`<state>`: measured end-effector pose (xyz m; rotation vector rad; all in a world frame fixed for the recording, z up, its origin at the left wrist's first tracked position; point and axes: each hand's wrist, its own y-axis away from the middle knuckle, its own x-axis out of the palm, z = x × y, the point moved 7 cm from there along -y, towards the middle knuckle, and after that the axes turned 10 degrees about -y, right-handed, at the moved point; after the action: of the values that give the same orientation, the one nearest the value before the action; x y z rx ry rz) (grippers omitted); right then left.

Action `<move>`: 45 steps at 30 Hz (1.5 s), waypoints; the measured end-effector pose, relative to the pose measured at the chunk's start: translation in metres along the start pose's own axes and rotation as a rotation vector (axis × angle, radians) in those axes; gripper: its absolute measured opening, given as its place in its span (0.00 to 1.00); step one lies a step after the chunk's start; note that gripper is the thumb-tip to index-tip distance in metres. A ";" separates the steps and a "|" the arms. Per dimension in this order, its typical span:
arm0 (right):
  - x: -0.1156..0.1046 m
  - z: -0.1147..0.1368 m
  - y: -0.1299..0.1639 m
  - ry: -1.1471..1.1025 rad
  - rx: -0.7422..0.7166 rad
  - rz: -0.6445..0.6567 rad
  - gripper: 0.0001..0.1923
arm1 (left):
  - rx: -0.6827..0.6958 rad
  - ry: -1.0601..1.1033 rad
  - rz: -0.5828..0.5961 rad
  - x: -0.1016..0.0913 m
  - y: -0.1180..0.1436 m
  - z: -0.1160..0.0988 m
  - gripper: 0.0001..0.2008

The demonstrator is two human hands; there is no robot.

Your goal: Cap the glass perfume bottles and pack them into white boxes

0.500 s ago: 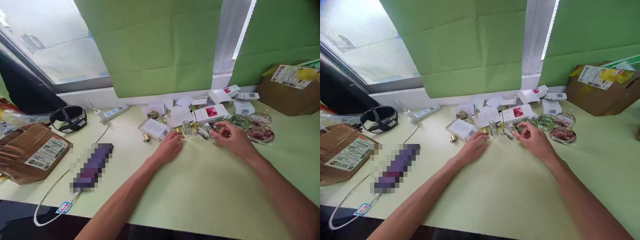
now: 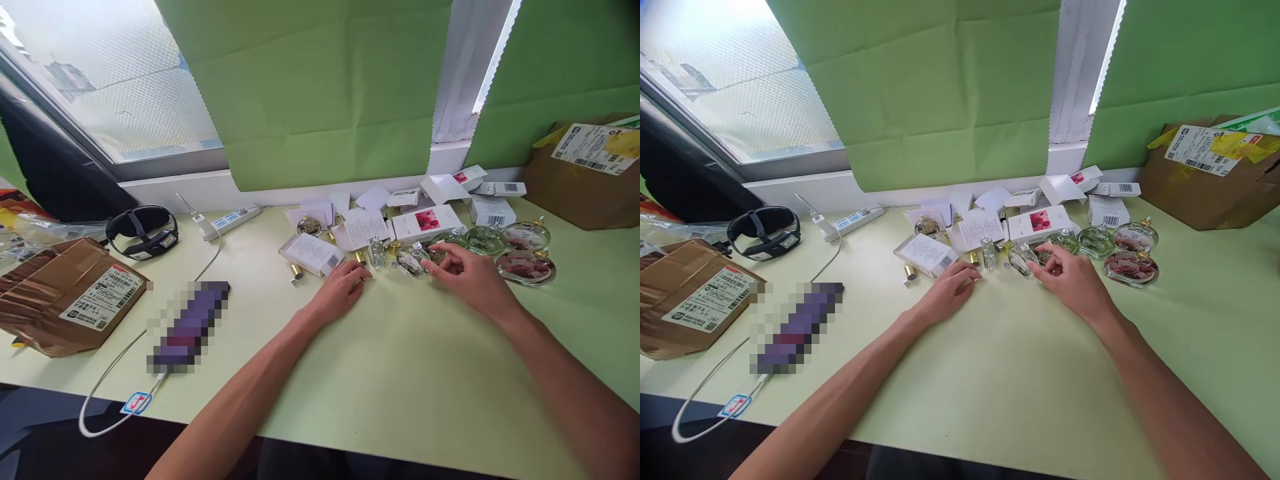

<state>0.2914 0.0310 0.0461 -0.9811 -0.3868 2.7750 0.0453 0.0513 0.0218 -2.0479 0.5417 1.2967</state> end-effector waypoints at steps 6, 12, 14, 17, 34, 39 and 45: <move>0.002 0.000 0.001 0.019 0.009 0.007 0.24 | -0.021 -0.003 0.025 0.001 -0.001 0.001 0.11; 0.005 0.001 0.001 0.029 0.015 0.030 0.25 | -0.043 -0.016 0.045 -0.002 -0.001 -0.003 0.09; 0.006 0.002 0.002 0.029 0.019 0.042 0.26 | -0.041 -0.010 0.048 -0.002 -0.001 -0.004 0.09; 0.008 0.001 0.002 0.026 0.038 0.052 0.27 | -0.035 -0.001 0.057 -0.002 -0.001 -0.005 0.09; 0.017 -0.004 0.002 0.045 0.051 0.057 0.30 | -0.035 0.011 0.051 -0.002 -0.001 -0.004 0.10; 0.017 -0.003 0.003 0.046 0.028 0.050 0.29 | -0.041 0.016 0.037 -0.003 -0.001 -0.004 0.09; 0.016 0.006 0.006 -0.039 0.020 0.043 0.26 | -0.061 -0.027 0.001 -0.004 0.000 -0.002 0.07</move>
<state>0.2748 0.0277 0.0393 -0.9435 -0.3467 2.8344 0.0449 0.0498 0.0254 -2.0763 0.4969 1.3547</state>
